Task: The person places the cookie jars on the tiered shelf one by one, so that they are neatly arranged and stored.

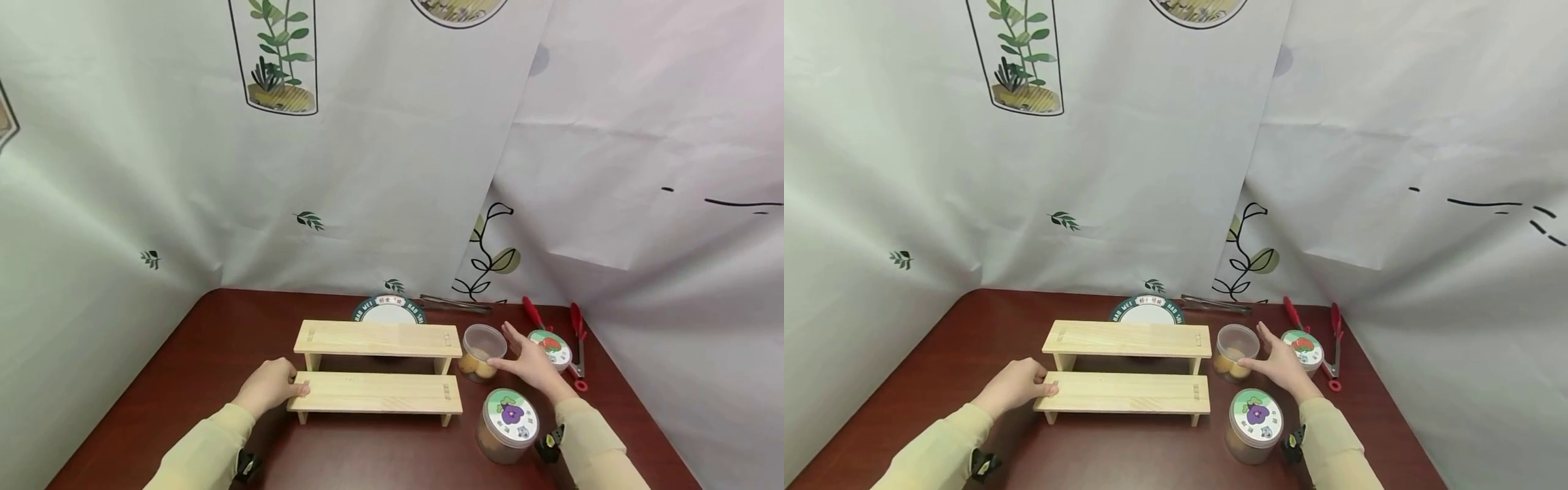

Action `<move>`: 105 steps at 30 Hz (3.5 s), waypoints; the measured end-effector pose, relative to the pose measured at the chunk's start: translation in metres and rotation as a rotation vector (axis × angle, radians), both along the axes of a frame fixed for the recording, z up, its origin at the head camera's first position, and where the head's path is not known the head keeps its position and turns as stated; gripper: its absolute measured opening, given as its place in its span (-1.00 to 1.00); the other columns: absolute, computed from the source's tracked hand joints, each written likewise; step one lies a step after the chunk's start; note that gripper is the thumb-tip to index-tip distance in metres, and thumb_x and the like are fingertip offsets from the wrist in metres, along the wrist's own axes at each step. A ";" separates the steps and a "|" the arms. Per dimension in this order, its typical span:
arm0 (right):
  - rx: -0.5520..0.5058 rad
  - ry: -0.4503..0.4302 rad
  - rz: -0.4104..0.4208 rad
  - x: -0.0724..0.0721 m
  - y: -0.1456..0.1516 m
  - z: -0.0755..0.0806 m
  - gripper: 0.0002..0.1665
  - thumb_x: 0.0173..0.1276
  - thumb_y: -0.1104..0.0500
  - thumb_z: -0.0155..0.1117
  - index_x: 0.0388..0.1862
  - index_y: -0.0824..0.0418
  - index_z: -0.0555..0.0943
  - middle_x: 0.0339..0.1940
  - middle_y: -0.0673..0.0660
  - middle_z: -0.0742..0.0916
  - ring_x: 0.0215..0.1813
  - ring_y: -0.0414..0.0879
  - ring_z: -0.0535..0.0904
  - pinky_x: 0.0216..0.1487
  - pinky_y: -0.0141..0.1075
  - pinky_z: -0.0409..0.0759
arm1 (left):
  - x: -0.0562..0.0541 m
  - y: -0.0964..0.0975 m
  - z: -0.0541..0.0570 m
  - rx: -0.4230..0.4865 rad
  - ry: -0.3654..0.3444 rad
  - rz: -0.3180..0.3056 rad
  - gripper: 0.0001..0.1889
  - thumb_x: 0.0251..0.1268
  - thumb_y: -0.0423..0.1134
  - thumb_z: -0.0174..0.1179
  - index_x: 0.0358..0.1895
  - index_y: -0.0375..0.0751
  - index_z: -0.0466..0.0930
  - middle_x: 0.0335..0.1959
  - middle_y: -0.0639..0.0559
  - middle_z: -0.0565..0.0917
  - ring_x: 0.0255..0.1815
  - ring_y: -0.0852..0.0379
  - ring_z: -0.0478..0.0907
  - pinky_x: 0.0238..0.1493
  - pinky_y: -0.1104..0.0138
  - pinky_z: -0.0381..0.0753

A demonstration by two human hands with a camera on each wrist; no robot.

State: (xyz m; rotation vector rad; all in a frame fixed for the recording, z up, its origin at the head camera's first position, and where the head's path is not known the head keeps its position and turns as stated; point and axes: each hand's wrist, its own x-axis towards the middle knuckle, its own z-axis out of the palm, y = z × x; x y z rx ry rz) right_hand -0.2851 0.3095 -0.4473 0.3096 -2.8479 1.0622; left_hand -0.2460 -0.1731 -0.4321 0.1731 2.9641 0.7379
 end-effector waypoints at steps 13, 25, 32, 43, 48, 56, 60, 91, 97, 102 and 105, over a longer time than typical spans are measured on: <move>0.073 0.031 -0.038 -0.006 -0.007 -0.010 0.11 0.02 -0.14 0.50 0.41 0.35 0.22 0.22 0.40 0.52 -0.04 0.09 0.54 -0.07 -0.03 0.53 | 0.002 -0.001 -0.003 0.062 -0.006 -0.003 -0.61 0.07 -0.13 0.38 -0.77 -0.17 0.48 -0.85 0.20 0.15 -0.75 0.25 0.10 -0.64 0.41 0.06; -0.053 -0.018 -0.080 -0.010 -0.009 -0.009 0.10 0.03 -0.19 0.48 0.41 0.31 0.22 0.28 0.37 0.47 0.21 0.22 0.48 0.08 0.01 0.51 | 0.001 0.000 0.003 0.036 0.006 -0.020 -0.56 0.09 -0.15 0.36 -0.81 -0.18 0.41 -0.85 0.21 0.12 -0.74 0.25 0.08 -0.63 0.42 0.05; -0.091 -0.026 -0.108 -0.009 -0.005 -0.003 0.11 0.04 -0.18 0.47 0.42 0.29 0.19 0.31 0.37 0.44 0.28 0.25 0.42 0.13 0.03 0.46 | 0.000 0.003 0.006 0.021 0.010 -0.025 -0.51 0.10 -0.15 0.36 -0.83 -0.13 0.30 -0.84 0.19 0.11 -0.74 0.24 0.06 -0.64 0.42 0.02; -0.188 -0.007 -0.106 0.006 -0.002 0.017 0.08 0.11 -0.11 0.45 0.46 0.25 0.12 0.32 0.35 0.42 0.32 0.22 0.38 0.18 0.00 0.42 | 0.002 0.001 0.002 -0.007 -0.007 -0.037 -0.52 0.11 -0.14 0.35 -0.82 -0.12 0.30 -0.83 0.18 0.11 -0.73 0.24 0.05 -0.63 0.41 0.02; -0.150 0.036 -0.134 0.010 -0.004 0.029 0.07 0.09 -0.12 0.46 0.46 0.19 0.15 0.29 0.33 0.46 0.28 0.18 0.43 0.12 -0.14 0.48 | 0.004 -0.001 0.002 -0.027 0.006 -0.043 -0.52 0.11 -0.12 0.35 -0.82 -0.12 0.31 -0.83 0.19 0.12 -0.74 0.25 0.07 -0.64 0.41 0.03; -0.018 0.118 -0.227 0.022 -0.017 0.058 0.08 0.03 -0.24 0.45 0.45 0.11 0.22 0.30 0.38 0.45 0.24 0.29 0.44 0.11 0.19 0.38 | 0.006 0.000 0.003 -0.042 0.023 -0.030 -0.53 0.12 -0.14 0.35 -0.81 -0.12 0.32 -0.82 0.18 0.13 -0.74 0.24 0.09 -0.64 0.41 0.04; -0.044 0.152 -0.214 0.027 -0.021 0.066 0.07 0.03 -0.17 0.48 0.46 0.11 0.22 0.32 0.40 0.42 0.23 0.30 0.44 0.13 0.17 0.39 | 0.006 0.003 0.003 -0.055 0.020 -0.026 -0.56 0.13 -0.14 0.34 -0.79 -0.13 0.35 -0.81 0.17 0.15 -0.74 0.23 0.11 -0.64 0.40 0.06; -0.207 0.182 -0.005 0.006 -0.093 0.076 0.03 0.04 -0.06 0.51 0.45 0.13 0.23 0.34 0.29 0.43 0.27 0.18 0.44 0.14 -0.03 0.46 | 0.001 0.007 0.006 -0.155 0.037 -0.019 -0.60 0.16 -0.12 0.32 -0.75 -0.15 0.44 -0.79 0.12 0.28 -0.72 0.19 0.19 -0.61 0.35 0.21; -0.240 0.190 0.056 -0.002 -0.118 0.078 0.05 -0.01 -0.04 0.55 0.43 0.11 0.27 0.29 0.27 0.49 0.23 0.15 0.49 0.13 -0.02 0.47 | 0.000 0.007 0.005 -0.157 0.042 -0.017 -0.58 0.18 -0.12 0.31 -0.77 -0.14 0.42 -0.80 0.13 0.27 -0.73 0.20 0.19 -0.62 0.36 0.20; -0.289 0.166 0.080 -0.007 -0.138 0.078 0.07 -0.06 -0.02 0.58 0.42 0.13 0.28 0.28 0.26 0.50 0.22 0.11 0.51 0.09 -0.04 0.51 | 0.001 0.006 0.005 -0.153 0.054 -0.018 -0.58 0.17 -0.12 0.32 -0.78 -0.14 0.43 -0.82 0.14 0.28 -0.73 0.21 0.19 -0.61 0.36 0.22; -0.310 0.151 0.091 -0.010 -0.151 0.077 0.08 -0.07 -0.03 0.59 0.42 0.12 0.27 0.30 0.26 0.49 0.23 0.10 0.49 0.10 -0.06 0.51 | 0.001 0.006 0.006 -0.169 0.054 -0.014 -0.61 0.13 -0.10 0.34 -0.74 -0.15 0.47 -0.79 0.12 0.35 -0.71 0.19 0.22 -0.58 0.33 0.27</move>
